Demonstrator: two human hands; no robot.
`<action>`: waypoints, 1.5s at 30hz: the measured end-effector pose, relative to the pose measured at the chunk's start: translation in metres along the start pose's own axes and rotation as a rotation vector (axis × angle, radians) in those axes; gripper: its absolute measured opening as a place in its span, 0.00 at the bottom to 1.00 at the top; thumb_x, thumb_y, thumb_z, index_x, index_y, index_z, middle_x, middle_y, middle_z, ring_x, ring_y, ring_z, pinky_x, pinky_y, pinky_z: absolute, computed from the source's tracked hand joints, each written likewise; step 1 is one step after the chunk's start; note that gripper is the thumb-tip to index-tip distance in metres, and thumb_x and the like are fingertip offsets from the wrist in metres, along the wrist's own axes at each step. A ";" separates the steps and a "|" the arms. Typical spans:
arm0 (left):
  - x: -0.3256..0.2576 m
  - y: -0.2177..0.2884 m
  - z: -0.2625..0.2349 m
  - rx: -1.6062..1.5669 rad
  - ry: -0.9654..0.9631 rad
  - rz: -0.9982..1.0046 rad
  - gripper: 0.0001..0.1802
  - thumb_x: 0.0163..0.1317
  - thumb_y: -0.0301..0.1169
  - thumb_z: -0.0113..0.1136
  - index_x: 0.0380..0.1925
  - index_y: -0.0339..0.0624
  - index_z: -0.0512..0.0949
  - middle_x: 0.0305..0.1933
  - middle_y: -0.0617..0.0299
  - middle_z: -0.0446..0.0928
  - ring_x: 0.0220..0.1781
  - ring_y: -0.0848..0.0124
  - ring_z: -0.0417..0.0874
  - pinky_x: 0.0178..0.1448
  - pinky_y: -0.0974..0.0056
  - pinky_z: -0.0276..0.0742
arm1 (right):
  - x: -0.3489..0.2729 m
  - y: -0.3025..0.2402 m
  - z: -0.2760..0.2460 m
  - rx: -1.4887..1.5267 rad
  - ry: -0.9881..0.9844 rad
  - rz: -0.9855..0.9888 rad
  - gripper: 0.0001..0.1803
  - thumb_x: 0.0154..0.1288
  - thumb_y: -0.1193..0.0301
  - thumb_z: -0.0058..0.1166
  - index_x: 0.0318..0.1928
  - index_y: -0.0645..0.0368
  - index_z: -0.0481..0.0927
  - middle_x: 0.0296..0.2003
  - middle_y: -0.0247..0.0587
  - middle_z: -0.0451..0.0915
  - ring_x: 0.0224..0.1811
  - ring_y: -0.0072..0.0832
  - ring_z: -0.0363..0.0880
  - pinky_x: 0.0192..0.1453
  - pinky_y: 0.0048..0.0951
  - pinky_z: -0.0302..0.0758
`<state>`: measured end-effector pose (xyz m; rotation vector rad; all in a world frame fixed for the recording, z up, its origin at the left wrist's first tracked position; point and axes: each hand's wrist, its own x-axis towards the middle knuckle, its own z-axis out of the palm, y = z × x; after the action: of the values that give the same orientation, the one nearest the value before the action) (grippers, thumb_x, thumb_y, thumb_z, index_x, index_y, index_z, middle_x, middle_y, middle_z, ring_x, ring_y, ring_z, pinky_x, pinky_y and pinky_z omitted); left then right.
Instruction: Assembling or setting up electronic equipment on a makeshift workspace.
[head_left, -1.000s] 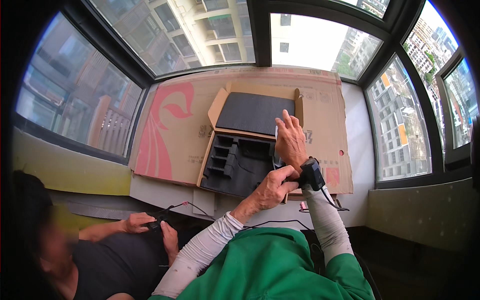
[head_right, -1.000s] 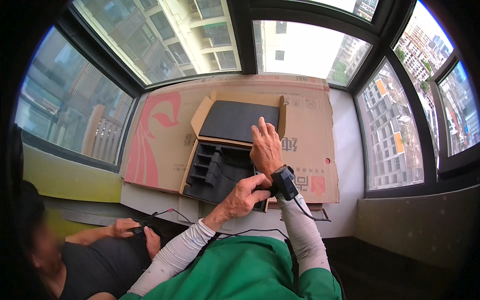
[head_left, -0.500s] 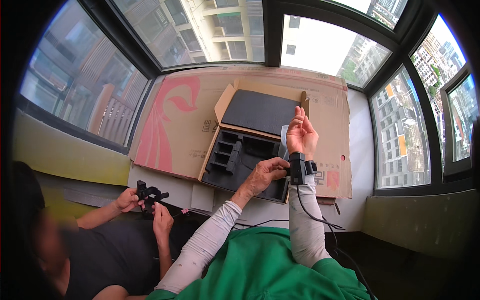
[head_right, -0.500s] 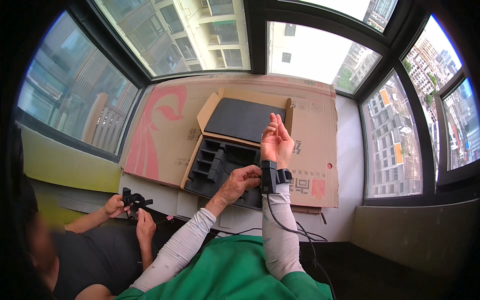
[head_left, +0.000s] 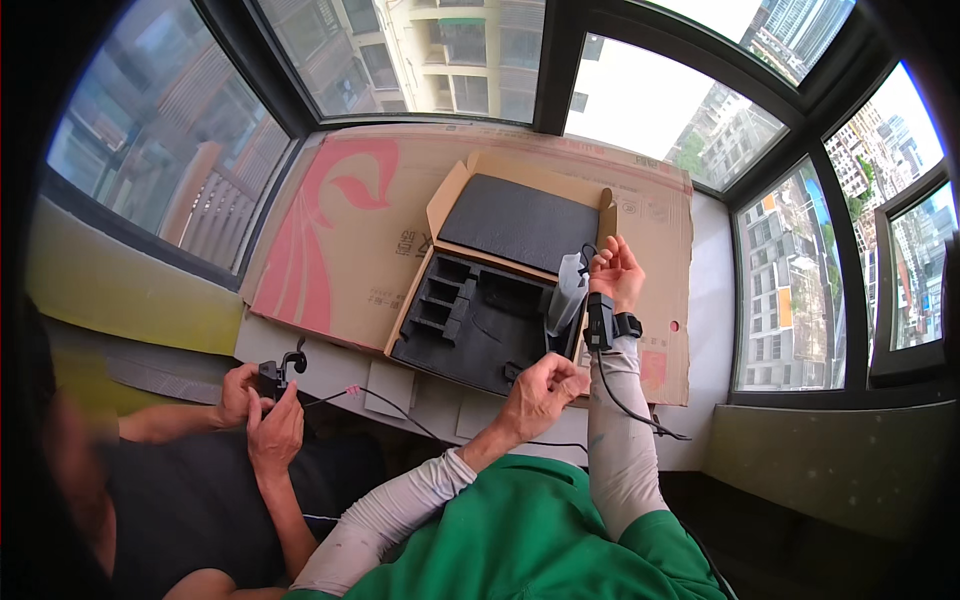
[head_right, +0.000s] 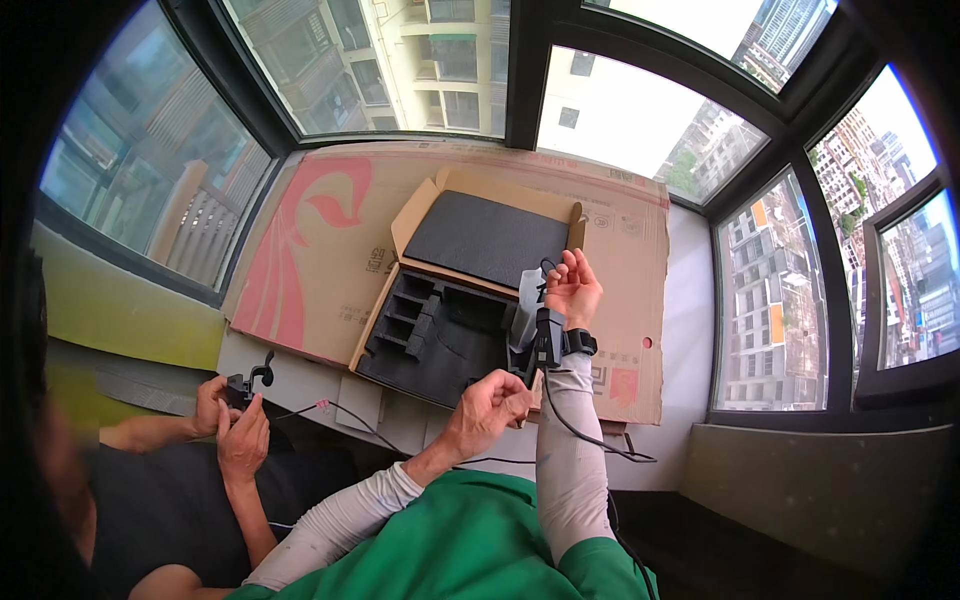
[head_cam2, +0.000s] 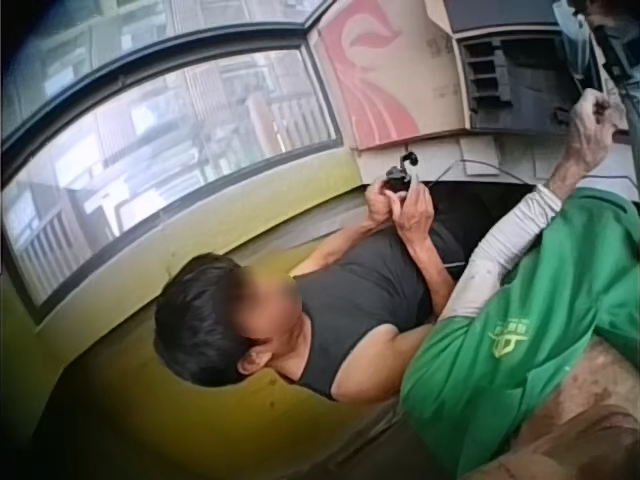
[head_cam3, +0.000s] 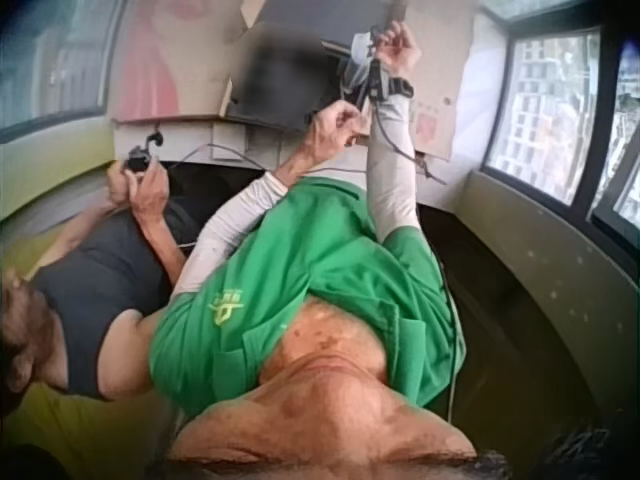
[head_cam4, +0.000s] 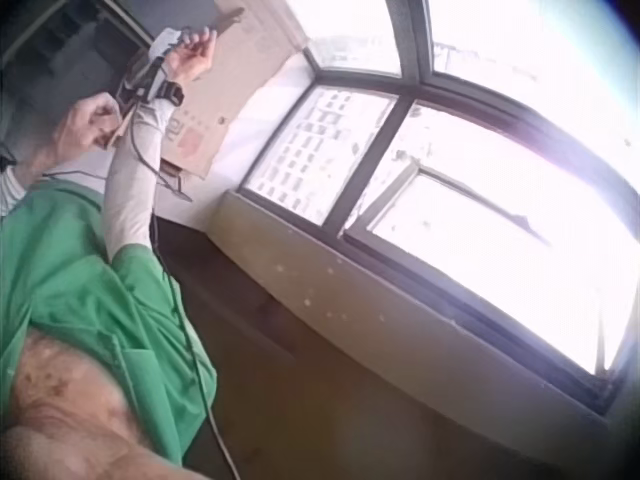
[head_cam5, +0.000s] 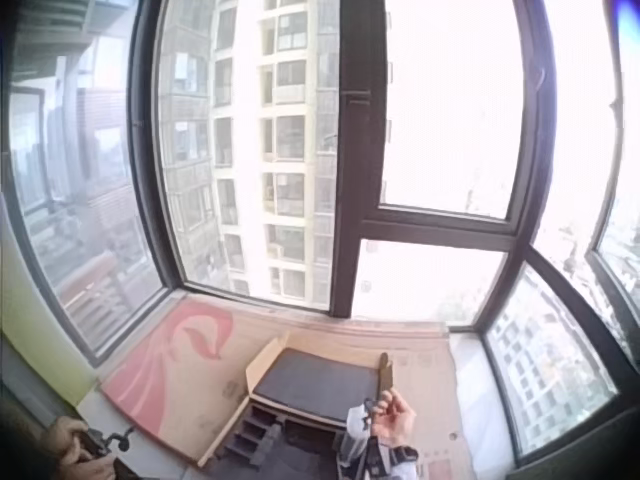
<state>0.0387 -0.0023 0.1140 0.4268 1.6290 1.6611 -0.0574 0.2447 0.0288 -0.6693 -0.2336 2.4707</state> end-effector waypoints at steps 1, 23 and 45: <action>-0.017 0.013 0.007 0.179 -0.075 0.102 0.22 0.71 0.45 0.67 0.47 0.36 0.77 0.38 0.60 0.83 0.40 0.73 0.85 0.45 0.64 0.84 | 0.008 -0.005 -0.003 -0.045 0.001 -0.019 0.14 0.78 0.70 0.52 0.56 0.63 0.80 0.41 0.41 0.86 0.32 0.27 0.78 0.36 0.30 0.79; 0.013 -0.002 0.005 -0.291 -0.394 -0.191 0.16 0.80 0.39 0.52 0.42 0.36 0.78 0.34 0.61 0.81 0.35 0.73 0.83 0.44 0.64 0.82 | 0.053 -0.049 0.002 -0.218 0.204 -0.131 0.11 0.78 0.69 0.49 0.51 0.63 0.78 0.39 0.43 0.87 0.27 0.25 0.79 0.32 0.30 0.82; 0.029 -0.007 0.030 -1.168 -0.443 -0.242 0.38 0.78 0.59 0.44 0.73 0.39 0.65 0.67 0.52 0.77 0.68 0.58 0.78 0.73 0.52 0.74 | -0.017 0.015 0.043 0.216 -0.036 0.041 0.09 0.79 0.69 0.50 0.50 0.60 0.79 0.35 0.35 0.83 0.28 0.24 0.73 0.34 0.27 0.73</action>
<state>0.0430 0.0384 0.1039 -0.0219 0.2288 1.8380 -0.0743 0.2220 0.0687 -0.5430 0.0341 2.5023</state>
